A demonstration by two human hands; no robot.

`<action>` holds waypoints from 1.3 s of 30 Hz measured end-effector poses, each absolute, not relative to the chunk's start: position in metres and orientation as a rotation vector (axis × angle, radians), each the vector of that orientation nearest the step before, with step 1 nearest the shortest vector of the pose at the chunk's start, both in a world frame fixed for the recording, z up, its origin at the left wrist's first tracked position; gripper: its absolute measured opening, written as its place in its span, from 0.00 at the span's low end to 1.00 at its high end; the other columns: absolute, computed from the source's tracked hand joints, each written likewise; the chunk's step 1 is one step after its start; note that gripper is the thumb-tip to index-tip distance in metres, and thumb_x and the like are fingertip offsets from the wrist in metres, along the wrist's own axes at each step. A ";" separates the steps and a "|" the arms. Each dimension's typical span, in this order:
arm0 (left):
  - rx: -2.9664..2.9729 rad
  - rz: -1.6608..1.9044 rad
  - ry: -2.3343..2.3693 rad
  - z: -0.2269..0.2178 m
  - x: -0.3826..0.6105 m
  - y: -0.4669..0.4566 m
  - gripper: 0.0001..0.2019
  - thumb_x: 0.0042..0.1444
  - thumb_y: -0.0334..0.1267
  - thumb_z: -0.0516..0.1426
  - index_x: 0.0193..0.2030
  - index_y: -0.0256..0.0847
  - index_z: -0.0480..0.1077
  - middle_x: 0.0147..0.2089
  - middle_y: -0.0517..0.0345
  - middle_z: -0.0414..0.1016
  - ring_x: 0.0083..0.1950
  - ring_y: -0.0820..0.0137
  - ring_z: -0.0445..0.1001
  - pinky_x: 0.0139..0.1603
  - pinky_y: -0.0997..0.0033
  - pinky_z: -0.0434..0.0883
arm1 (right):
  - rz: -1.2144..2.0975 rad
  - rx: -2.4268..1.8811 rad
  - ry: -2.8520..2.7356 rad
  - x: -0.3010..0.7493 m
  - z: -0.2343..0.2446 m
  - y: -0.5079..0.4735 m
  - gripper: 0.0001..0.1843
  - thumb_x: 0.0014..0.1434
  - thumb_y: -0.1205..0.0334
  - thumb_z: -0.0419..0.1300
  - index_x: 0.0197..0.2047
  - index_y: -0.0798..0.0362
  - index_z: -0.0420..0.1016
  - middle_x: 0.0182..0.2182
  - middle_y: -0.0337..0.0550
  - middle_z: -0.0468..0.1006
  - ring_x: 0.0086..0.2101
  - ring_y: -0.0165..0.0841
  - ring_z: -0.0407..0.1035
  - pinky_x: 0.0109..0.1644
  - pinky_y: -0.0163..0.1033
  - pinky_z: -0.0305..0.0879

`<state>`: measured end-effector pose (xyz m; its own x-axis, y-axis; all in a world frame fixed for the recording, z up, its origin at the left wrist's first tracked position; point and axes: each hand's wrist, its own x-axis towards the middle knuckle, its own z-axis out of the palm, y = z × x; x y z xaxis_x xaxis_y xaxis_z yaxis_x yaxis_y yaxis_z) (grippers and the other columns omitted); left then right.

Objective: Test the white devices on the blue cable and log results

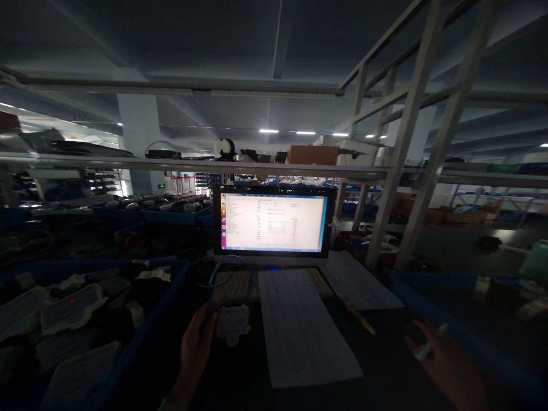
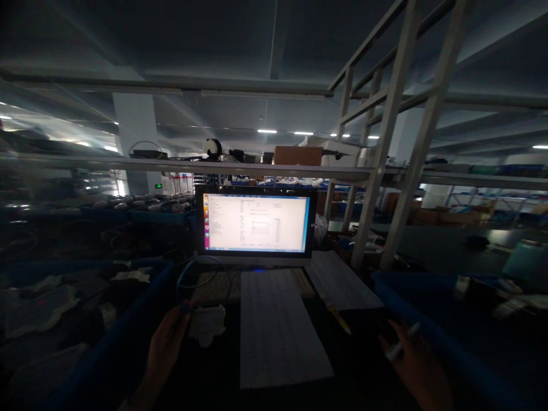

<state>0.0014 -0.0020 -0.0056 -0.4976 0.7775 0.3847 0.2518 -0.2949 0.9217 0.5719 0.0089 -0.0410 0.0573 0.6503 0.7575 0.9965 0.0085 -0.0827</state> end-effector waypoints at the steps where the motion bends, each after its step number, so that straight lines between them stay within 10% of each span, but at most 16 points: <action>1: 1.243 1.882 1.599 -0.005 -0.001 -0.002 0.25 0.44 0.58 0.57 0.43 0.41 0.72 0.47 0.49 0.78 0.51 0.57 0.75 0.54 0.58 0.71 | -0.731 -1.701 -1.671 0.570 -0.039 0.008 0.27 0.54 0.43 0.50 0.47 0.56 0.71 0.44 0.58 0.76 0.39 0.47 0.72 0.41 0.51 0.69; 39: 0.956 1.604 1.877 0.022 -0.006 -0.013 0.17 0.39 0.47 0.59 0.35 0.40 0.70 0.42 0.47 0.78 0.47 0.56 0.75 0.50 0.57 0.71 | -0.568 -1.864 -1.674 0.552 -0.022 -0.007 0.21 0.56 0.49 0.50 0.45 0.54 0.70 0.39 0.54 0.77 0.39 0.45 0.70 0.41 0.49 0.67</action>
<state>-0.0060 -0.0132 0.0221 -0.6351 0.7688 0.0748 0.1937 0.0647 0.9789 0.5515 -0.0065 -0.0222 0.1284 0.7508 0.6479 0.9900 -0.0590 -0.1279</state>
